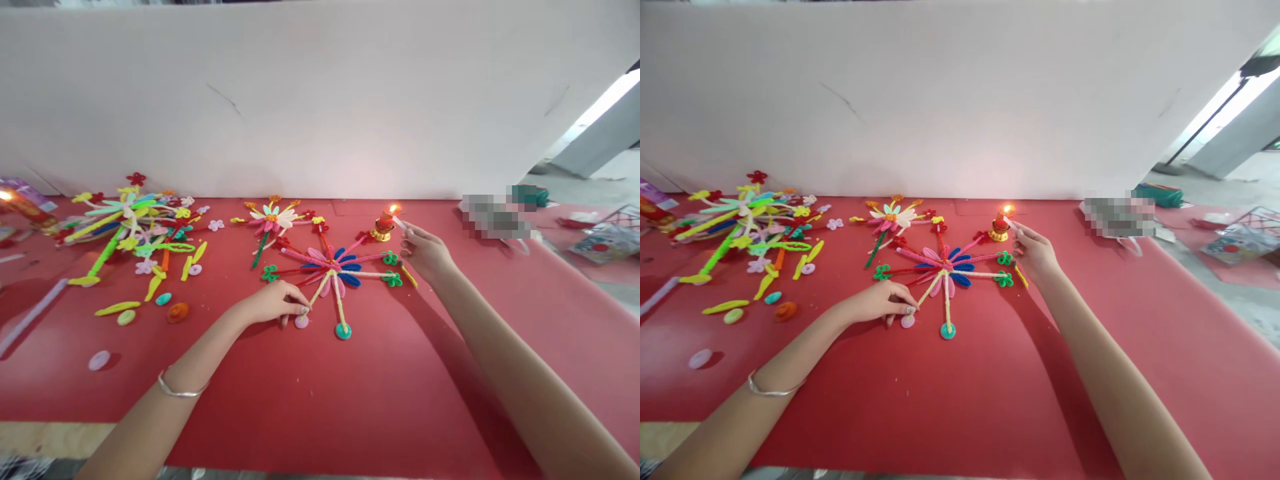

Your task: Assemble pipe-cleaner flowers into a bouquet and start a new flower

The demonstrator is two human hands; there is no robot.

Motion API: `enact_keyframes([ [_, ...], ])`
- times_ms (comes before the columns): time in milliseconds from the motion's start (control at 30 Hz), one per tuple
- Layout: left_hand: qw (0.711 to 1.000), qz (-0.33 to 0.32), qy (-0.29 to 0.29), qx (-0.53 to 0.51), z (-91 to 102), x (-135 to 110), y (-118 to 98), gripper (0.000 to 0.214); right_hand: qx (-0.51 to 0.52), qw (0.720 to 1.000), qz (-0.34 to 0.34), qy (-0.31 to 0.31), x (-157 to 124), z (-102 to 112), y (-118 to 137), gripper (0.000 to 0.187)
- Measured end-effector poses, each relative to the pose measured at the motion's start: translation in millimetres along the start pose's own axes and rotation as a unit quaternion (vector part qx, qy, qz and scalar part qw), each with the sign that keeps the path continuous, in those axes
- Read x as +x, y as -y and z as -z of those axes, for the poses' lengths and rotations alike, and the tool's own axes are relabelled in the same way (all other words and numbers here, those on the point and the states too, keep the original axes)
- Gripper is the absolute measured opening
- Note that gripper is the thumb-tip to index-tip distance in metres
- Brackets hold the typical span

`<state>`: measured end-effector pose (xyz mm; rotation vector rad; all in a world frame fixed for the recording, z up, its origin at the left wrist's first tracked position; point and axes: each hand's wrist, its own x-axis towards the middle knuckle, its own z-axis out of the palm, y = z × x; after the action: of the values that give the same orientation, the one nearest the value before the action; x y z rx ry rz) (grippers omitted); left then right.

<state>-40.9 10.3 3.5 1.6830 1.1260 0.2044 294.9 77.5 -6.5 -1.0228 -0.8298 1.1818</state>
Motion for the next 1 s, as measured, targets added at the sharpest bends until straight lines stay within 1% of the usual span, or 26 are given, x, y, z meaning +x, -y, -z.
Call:
enact_keyframes([
  [100,1.0,0.005,0.001,-0.002,0.9,0,0,0.028,0.026,0.999,0.012,-0.019,17,-1,-8,0.028],
  [167,1.0,0.005,0.0,0.002,1.2,0,-1,0.026,0.046,0.998,0.022,-0.048,27,0,-14,0.028],
  [233,1.0,0.004,-0.004,0.005,1.2,0,-2,0.025,0.06,0.995,0.029,-0.078,33,1,-22,0.031],
  [300,1.0,0.005,-0.008,0.004,1.0,0,-2,0.026,0.065,0.992,0.043,-0.094,36,3,-30,0.034],
  [500,1.0,0.016,-0.014,0.0,-0.3,-1,-4,0.029,0.045,0.99,0.081,-0.102,39,3,-39,0.039],
  [700,1.0,0.015,-0.016,-0.004,-0.2,-1,-5,0.031,0.011,0.983,0.14,-0.119,40,0,-42,0.037],
  [900,1.0,0.009,-0.014,0.001,0.5,-1,-4,0.032,-0.01,0.979,0.161,-0.123,35,-2,-44,0.028],
  [1000,1.0,0.007,-0.012,0.002,0.5,-1,-3,0.034,-0.013,0.98,0.161,-0.118,32,-4,-42,0.027],
])
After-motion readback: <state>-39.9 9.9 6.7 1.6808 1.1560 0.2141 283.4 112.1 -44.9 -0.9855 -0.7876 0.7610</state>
